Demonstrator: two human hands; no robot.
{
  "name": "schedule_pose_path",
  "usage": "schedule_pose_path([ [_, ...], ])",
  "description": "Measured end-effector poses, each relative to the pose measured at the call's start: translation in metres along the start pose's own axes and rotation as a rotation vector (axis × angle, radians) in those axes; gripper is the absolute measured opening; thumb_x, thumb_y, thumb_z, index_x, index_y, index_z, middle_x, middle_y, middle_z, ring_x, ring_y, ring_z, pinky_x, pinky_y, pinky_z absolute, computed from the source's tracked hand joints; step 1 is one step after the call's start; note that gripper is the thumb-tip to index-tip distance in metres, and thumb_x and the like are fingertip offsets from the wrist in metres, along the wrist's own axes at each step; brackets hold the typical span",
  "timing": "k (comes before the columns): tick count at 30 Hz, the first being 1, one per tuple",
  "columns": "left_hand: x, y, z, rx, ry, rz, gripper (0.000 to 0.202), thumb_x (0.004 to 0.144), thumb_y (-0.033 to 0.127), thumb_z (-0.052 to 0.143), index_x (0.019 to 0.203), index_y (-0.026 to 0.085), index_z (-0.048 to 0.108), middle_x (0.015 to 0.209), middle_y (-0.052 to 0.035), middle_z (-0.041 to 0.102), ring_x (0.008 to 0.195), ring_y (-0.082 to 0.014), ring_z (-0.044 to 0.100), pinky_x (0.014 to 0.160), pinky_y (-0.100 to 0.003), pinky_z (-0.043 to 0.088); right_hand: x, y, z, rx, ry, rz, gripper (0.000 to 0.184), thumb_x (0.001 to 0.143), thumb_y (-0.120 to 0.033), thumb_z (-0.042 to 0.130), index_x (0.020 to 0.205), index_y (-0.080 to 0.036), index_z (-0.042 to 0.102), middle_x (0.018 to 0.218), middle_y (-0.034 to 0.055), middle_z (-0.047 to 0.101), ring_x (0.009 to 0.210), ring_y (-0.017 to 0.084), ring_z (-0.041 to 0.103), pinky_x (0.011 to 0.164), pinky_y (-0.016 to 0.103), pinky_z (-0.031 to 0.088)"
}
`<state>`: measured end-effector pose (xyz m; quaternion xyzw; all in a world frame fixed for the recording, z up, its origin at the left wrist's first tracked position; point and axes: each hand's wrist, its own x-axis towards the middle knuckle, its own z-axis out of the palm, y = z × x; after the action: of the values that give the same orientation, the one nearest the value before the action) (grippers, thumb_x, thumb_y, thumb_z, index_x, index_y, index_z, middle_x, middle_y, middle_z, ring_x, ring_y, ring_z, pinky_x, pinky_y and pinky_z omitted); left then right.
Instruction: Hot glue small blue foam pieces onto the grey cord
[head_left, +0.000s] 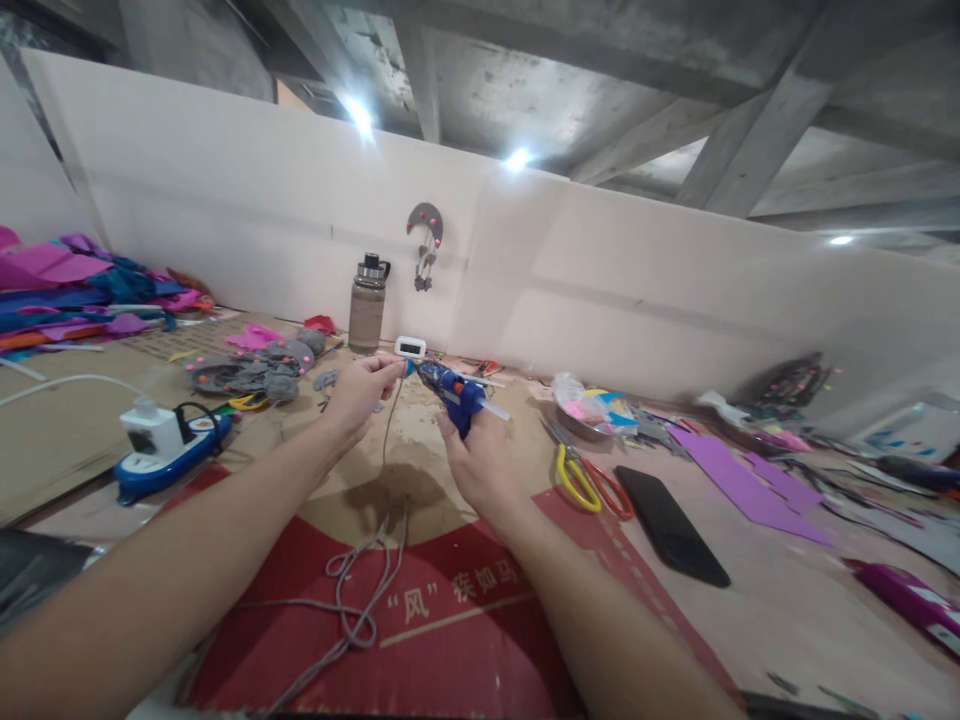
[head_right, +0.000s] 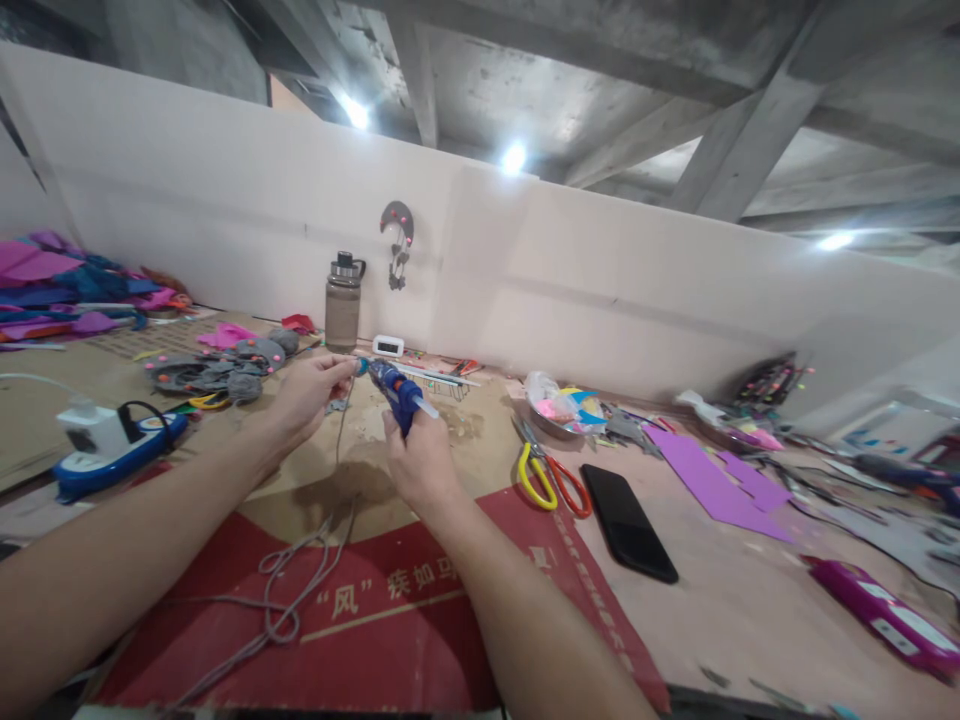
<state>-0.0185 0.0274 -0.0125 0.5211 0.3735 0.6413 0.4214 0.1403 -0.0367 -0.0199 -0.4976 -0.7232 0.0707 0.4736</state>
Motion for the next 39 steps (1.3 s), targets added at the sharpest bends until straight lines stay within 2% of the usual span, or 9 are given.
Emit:
schedule_pose_path([
  [13,-0.0006,0.0003,0.0010,0.009,-0.014,-0.007,0.020,0.064,0.032,0.066,0.065,0.012,0.062,0.052,0.0015,0.048,0.045,-0.0065,0.035,0.045,-0.023,0.023,-0.0002,-0.0006,-0.0013,-0.014,-0.010,-0.009,0.026,0.083,-0.034,0.043,0.095,-0.015,0.058,0.085,0.0098,0.064,0.077,0.021,0.058,0.068,0.030,0.044],
  [27,0.0002,0.0048,-0.0018,0.001,0.007,0.016,0.018,0.064,0.030,0.066,0.067,0.013,0.063,0.054,0.0013,0.050,0.046,-0.0065,0.036,0.044,-0.022,0.024,0.0000,0.0009,0.0003,0.004,-0.008,-0.006,0.028,0.083,-0.033,0.044,0.099,-0.015,0.057,0.091,0.0104,0.064,0.081,0.022,0.058,0.070,0.031,0.044],
  [39,0.0008,0.0035,-0.0009,-0.013,0.027,0.024,0.017,0.065,0.029,0.066,0.068,0.013,0.063,0.055,0.0013,0.050,0.045,-0.0062,0.036,0.044,-0.022,0.022,-0.0005,-0.0016,-0.0011,0.022,-0.022,0.005,0.024,0.082,-0.034,0.044,0.092,-0.017,0.059,0.085,0.0090,0.064,0.079,0.021,0.059,0.069,0.030,0.044],
])
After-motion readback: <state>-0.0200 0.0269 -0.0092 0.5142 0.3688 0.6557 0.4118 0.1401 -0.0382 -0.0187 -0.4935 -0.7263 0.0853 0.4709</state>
